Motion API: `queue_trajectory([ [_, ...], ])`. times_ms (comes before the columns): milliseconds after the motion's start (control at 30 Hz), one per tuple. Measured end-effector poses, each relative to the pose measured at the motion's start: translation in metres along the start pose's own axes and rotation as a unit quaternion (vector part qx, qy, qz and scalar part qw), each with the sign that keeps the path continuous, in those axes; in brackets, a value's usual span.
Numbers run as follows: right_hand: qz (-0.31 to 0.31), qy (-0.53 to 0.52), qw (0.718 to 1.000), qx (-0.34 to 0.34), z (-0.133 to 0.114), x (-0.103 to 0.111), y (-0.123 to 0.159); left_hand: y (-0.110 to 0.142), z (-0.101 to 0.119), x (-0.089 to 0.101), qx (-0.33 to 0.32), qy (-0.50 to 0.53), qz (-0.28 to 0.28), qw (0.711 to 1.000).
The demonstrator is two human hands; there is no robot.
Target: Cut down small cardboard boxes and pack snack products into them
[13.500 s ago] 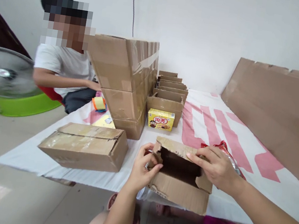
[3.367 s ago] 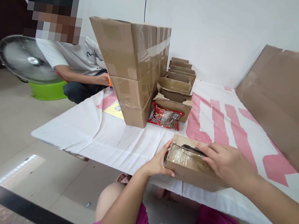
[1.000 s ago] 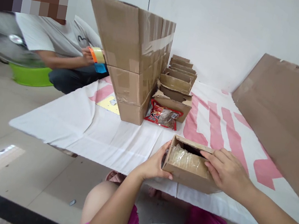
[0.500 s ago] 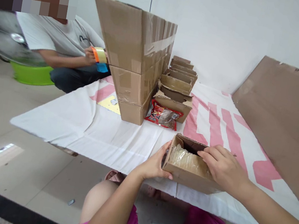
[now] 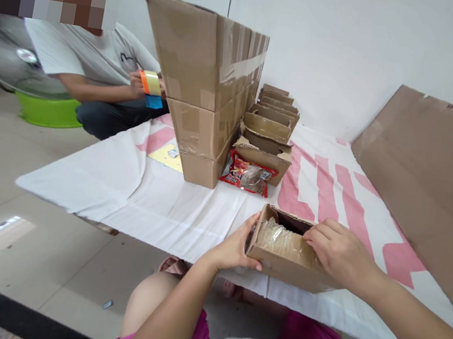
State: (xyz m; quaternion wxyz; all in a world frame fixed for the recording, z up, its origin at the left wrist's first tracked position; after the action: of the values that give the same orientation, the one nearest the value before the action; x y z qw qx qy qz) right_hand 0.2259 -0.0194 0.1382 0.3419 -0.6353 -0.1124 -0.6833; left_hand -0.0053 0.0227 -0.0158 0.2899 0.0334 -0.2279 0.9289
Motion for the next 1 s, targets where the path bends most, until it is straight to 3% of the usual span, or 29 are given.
queue_trajectory([
  [200, 0.027, 0.025, 0.999, 0.024, 0.002, -0.006, 0.004, -0.001, 0.0, 0.0, -0.002, -0.006, -0.006, 1.0],
  [367, 0.013, -0.016, 0.998, 0.063, 0.009, -0.006, 0.011, 0.0, 0.0, 0.0, 0.001, -0.012, -0.008, 1.0],
  [733, 0.008, -0.115, 0.993, 0.037, 0.017, 0.006, 0.021, 0.001, 0.0, 0.0, 0.022, -0.018, -0.006, 1.0],
  [900, 0.034, -0.186, 0.982, -0.015, 0.029, 0.01, 0.046, 0.002, -0.004, -0.001, 0.019, -0.015, 0.001, 1.0],
  [1000, 0.082, -0.211, 0.966, -0.123, 0.048, 0.011, 0.076, 0.002, -0.004, -0.001, 0.026, -0.007, 0.003, 1.0],
])
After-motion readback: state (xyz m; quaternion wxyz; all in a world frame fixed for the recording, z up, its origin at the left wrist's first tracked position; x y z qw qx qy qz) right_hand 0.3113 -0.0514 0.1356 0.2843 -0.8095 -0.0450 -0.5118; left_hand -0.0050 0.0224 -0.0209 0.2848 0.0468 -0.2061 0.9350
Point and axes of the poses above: each hand's wrist, its own y-axis away from the middle knuckle, its own x-axis out of the back of the hand, z = x × y, the point moved 2 cm from there along -y, towards the middle knuckle, and after that the axes turned 7 degrees about -x, right-handed, at the moved point
